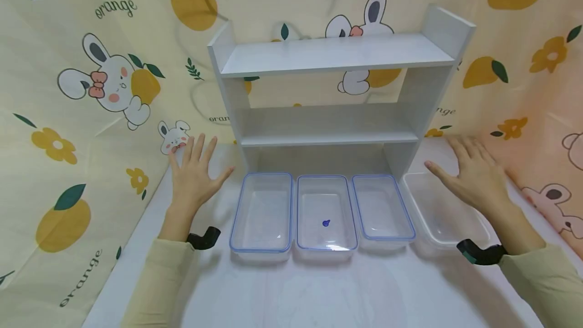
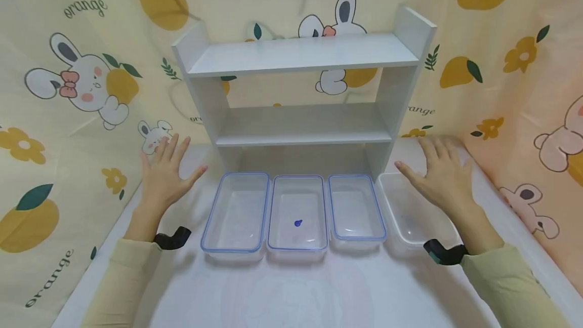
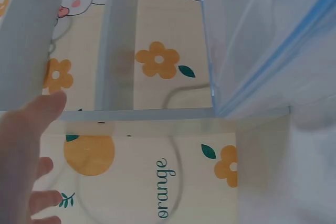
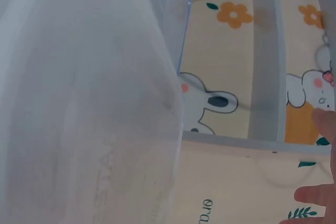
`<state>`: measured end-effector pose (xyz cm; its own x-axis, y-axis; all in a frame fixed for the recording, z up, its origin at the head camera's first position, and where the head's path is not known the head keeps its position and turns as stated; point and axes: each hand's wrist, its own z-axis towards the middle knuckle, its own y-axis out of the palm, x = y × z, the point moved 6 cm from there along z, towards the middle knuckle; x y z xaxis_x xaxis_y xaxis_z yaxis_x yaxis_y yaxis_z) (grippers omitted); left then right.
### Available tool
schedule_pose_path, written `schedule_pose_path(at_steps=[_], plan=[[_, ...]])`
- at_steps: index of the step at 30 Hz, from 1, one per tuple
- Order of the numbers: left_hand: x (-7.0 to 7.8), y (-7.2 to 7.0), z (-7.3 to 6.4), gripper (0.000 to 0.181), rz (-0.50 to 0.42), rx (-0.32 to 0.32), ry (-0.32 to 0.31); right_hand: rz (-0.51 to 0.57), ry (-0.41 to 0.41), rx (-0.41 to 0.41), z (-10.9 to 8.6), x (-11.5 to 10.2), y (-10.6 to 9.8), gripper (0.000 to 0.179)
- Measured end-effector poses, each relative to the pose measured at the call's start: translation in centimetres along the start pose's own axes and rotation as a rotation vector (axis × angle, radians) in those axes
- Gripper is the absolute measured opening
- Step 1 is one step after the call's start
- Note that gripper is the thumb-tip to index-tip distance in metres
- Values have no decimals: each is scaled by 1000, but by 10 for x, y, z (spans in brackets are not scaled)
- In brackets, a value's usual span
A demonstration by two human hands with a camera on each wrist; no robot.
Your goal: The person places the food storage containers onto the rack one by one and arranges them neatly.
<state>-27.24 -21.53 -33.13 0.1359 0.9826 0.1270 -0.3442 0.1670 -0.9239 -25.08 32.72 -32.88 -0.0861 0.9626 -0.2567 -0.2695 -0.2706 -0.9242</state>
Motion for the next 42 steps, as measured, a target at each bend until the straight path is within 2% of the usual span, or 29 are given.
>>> schedule_pose_path(at_steps=[3, 5, 12, 17, 23, 27, 29, 35, 39, 42], plan=[[3, -9, 0, 77, -37, 73, 38, 20, -49, 63, -3, -3, -3, 76], [5, -15, 1, 72, -75, 137, 70, 37, -58, 78, -4, -5, -4, 73], [11, -35, 6, 60, -251, 334, 190, 96, -5, 12, -10, -1, 1, 69], [12, -48, 14, 53, -421, 420, 254, 105, 8, -27, -15, 3, 4, 66], [15, -66, 28, 45, -586, 502, 327, 140, -24, -48, -21, 8, 7, 60], [17, -78, 39, 41, -708, 565, 333, 177, -55, -34, -24, 10, 6, 52], [17, -83, 44, 40, -760, 579, 312, 184, -66, -40, -25, 11, 5, 49], [21, -93, 61, 37, -901, 546, 247, 204, -70, -55, -29, 23, 7, 46], [23, -97, 72, 37, -1003, 550, 234, 202, -57, -52, -32, 33, 6, 44], [24, -101, 80, 38, -1042, 554, 229, 199, -54, -55, -34, 39, 5, 43]])
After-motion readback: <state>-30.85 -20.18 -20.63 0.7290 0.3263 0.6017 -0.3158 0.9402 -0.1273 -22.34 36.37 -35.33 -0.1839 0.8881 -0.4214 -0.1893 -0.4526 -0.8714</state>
